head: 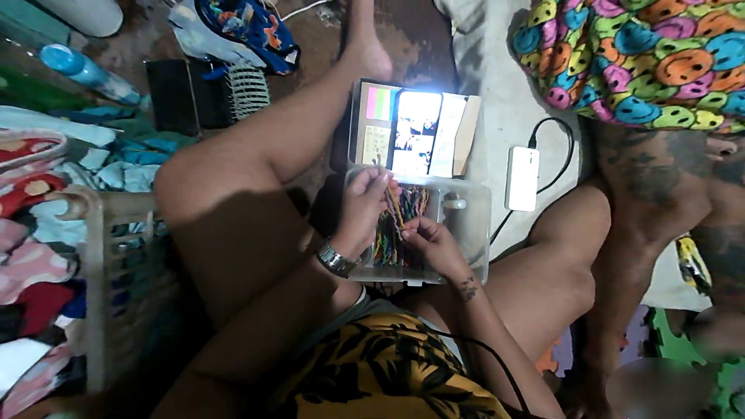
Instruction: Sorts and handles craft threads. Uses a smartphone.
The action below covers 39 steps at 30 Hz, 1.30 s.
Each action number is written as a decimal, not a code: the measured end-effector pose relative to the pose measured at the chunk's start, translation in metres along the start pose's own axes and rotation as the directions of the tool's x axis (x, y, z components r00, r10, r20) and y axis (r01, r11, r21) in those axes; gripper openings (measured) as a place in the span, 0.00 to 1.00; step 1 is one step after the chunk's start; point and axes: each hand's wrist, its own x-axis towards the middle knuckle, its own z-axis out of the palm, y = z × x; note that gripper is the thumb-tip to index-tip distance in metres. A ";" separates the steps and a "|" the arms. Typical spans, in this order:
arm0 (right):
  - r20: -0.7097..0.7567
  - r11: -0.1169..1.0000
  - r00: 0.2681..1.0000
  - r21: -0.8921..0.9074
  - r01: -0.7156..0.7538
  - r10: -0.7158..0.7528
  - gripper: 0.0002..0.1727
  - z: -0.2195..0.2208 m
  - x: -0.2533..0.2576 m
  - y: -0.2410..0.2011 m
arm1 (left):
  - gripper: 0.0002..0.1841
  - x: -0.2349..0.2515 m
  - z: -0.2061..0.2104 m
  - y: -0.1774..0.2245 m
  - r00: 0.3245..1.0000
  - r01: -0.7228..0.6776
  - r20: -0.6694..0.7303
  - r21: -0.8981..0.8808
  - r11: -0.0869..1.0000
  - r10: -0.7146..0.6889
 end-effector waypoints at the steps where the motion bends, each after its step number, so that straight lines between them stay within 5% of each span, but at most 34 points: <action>1: -0.008 1.000 1.000 -0.024 0.009 -0.009 0.05 0.000 0.000 0.000 | 0.07 0.000 0.000 0.001 1.000 0.006 -0.007 -0.013 1.000 -0.006; 20: 0.122 0.973 0.993 -0.227 0.033 -0.005 0.12 -0.008 -0.002 -0.004 | 0.06 0.004 0.003 0.000 0.998 0.056 -0.028 -0.056 0.997 -0.058; 26: -0.199 0.985 0.972 0.093 0.143 -0.123 0.11 -0.020 0.004 -0.024 | 0.07 -0.003 0.009 -0.001 0.961 0.165 0.199 0.139 0.976 -0.191; 33: -0.246 0.937 0.938 0.189 0.295 -0.245 0.08 -0.017 0.014 -0.028 | 0.07 -0.008 0.013 -0.001 0.911 0.165 0.313 0.322 0.932 -0.269; 39: -0.239 0.930 0.956 0.283 0.235 -0.169 0.08 -0.018 0.016 -0.023 | 0.07 -0.008 0.015 -0.002 0.927 0.185 0.265 0.297 0.937 -0.267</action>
